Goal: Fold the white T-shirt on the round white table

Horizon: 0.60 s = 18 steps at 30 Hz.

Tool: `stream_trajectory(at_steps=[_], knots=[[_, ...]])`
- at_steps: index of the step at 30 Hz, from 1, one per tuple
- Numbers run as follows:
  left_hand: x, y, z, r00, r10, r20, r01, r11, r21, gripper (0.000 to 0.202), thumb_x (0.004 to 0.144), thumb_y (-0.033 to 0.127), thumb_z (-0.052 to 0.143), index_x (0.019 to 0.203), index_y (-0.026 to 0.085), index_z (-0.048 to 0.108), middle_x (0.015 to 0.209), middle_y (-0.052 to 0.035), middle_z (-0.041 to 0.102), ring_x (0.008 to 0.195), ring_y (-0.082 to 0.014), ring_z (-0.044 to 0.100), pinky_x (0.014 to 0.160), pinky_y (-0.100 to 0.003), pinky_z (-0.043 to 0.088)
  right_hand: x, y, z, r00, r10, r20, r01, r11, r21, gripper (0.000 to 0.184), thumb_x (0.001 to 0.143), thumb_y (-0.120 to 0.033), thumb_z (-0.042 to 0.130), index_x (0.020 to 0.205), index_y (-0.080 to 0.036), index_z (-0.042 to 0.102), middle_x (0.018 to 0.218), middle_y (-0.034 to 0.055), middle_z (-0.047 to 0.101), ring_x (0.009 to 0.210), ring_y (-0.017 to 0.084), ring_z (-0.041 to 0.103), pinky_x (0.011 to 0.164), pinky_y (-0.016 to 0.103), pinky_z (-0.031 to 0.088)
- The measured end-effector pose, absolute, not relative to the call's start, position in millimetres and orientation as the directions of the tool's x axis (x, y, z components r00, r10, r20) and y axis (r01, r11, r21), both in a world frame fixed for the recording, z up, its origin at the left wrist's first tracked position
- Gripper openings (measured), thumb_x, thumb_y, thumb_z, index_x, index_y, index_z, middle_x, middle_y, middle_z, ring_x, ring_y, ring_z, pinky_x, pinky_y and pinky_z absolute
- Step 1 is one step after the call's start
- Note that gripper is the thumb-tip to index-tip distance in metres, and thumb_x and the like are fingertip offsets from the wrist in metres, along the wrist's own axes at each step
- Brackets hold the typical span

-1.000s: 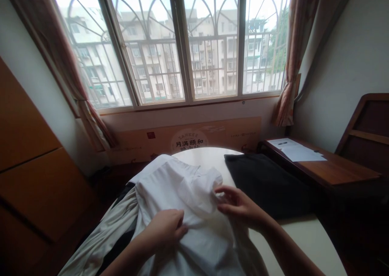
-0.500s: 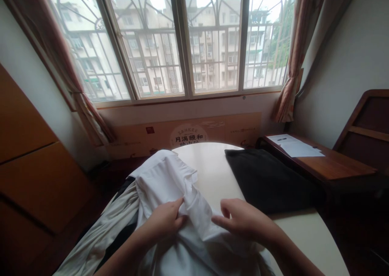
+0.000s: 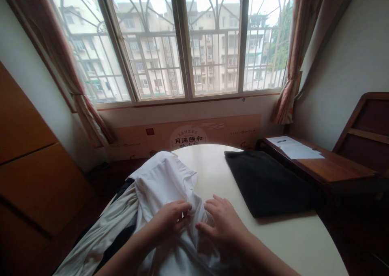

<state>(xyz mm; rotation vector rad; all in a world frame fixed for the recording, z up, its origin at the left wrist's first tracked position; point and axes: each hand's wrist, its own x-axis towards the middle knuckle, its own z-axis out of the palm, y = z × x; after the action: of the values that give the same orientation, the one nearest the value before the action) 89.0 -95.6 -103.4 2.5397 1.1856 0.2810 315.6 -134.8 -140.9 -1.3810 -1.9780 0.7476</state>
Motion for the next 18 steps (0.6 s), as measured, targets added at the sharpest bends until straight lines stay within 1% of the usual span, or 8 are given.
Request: stream_trajectory(at_steps=[3, 5, 7, 9, 11, 13, 15, 18], knots=[[89.3, -94.4, -104.8, 0.641, 0.763, 0.081, 0.687, -0.618, 0.383, 0.019, 0.086, 0.014, 0.052, 0.096, 0.022, 0.066, 0.097, -0.0043, 0.070, 0.087, -0.0193, 0.065, 0.077, -0.025, 0.048, 307.6, -136.6, -141.1, -0.276, 0.943, 0.184, 0.601, 0.319, -0.733, 0.031, 0.081, -0.033, 0.070, 0.111, -0.025, 0.072, 0.124, 0.0100, 0.070, 0.135, 0.039, 0.048, 0.119, 0.052, 0.022], [88.6, -93.0, -106.9, 0.612, 0.781, 0.127, 0.685, -0.603, 0.409, 0.034, 0.086, 0.011, 0.048, 0.114, 0.021, 0.065, 0.107, -0.0064, 0.071, 0.096, -0.0209, 0.066, 0.086, -0.027, 0.049, 305.7, -136.0, -140.9, -0.278, 0.935, 0.219, 0.605, 0.347, -0.716, 0.017, 0.083, -0.020, 0.059, 0.095, -0.023, 0.071, 0.105, 0.0085, 0.073, 0.113, 0.031, 0.062, 0.113, 0.046, 0.031], [87.4, -90.7, -110.1, 0.563, 0.807, 0.176, 0.686, -0.575, 0.445, 0.046, 0.088, 0.011, 0.045, 0.130, 0.020, 0.059, 0.116, -0.0084, 0.070, 0.104, -0.0212, 0.066, 0.095, -0.030, 0.049, 306.5, -134.6, -140.0, -0.258, 0.932, 0.256, 0.595, 0.362, -0.718, 0.016, 0.083, -0.014, 0.050, 0.076, -0.020, 0.064, 0.082, 0.0052, 0.069, 0.084, 0.022, 0.063, 0.096, 0.037, 0.042], [85.4, -87.3, -114.3, 0.513, 0.832, 0.211, 0.696, -0.547, 0.465, 0.051, 0.090, 0.011, 0.043, 0.139, 0.019, 0.054, 0.121, -0.0099, 0.069, 0.110, -0.0215, 0.065, 0.102, -0.033, 0.049, 309.3, -133.2, -137.6, -0.202, 0.936, 0.289, 0.538, 0.352, -0.766, 0.017, 0.083, -0.014, 0.048, 0.073, -0.019, 0.060, 0.074, 0.0027, 0.063, 0.071, 0.016, 0.056, 0.077, 0.029, 0.042], [82.9, -82.4, -118.8, 0.465, 0.848, 0.256, 0.721, -0.530, 0.446, 0.053, 0.089, 0.011, 0.044, 0.141, 0.017, 0.053, 0.123, -0.0115, 0.069, 0.116, -0.0238, 0.062, 0.106, -0.038, 0.048, 312.5, -132.9, -133.3, -0.137, 0.936, 0.323, 0.420, 0.350, -0.837, 0.017, 0.083, -0.015, 0.046, 0.081, -0.018, 0.063, 0.076, 0.0021, 0.062, 0.071, 0.015, 0.053, 0.068, 0.025, 0.039], [80.1, -76.7, -122.6, 0.421, 0.845, 0.328, 0.745, -0.529, 0.406, 0.054, 0.088, 0.011, 0.044, 0.141, 0.015, 0.053, 0.127, -0.0134, 0.067, 0.122, -0.0263, 0.059, 0.109, -0.043, 0.047, 314.8, -134.6, -126.8, -0.095, 0.935, 0.342, 0.282, 0.355, -0.891, 0.023, 0.083, -0.017, 0.045, 0.091, -0.016, 0.067, 0.078, 0.0020, 0.063, 0.072, 0.015, 0.054, 0.066, 0.023, 0.039], [77.2, -71.6, -125.0, 0.381, 0.822, 0.424, 0.764, -0.538, 0.357, 0.054, 0.087, 0.009, 0.043, 0.140, 0.013, 0.054, 0.130, -0.0148, 0.065, 0.125, -0.0280, 0.057, 0.111, -0.047, 0.047, 316.0, -138.1, -118.7, -0.076, 0.939, 0.336, 0.167, 0.344, -0.924, 0.030, 0.083, -0.019, 0.045, 0.098, -0.016, 0.070, 0.085, 0.0032, 0.066, 0.076, 0.016, 0.057, 0.069, 0.024, 0.042], [73.2, -67.0, -126.9, 0.315, 0.760, 0.568, 0.799, -0.536, 0.274, 0.057, 0.086, 0.006, 0.041, 0.141, 0.012, 0.052, 0.135, -0.0156, 0.062, 0.130, -0.0280, 0.054, 0.114, -0.048, 0.045, 318.0, -145.3, -105.8, -0.084, 0.954, 0.287, 0.062, 0.293, -0.954, 0.033, 0.079, -0.024, 0.048, 0.100, -0.017, 0.073, 0.095, 0.0053, 0.071, 0.087, 0.020, 0.061, 0.078, 0.026, 0.047]])
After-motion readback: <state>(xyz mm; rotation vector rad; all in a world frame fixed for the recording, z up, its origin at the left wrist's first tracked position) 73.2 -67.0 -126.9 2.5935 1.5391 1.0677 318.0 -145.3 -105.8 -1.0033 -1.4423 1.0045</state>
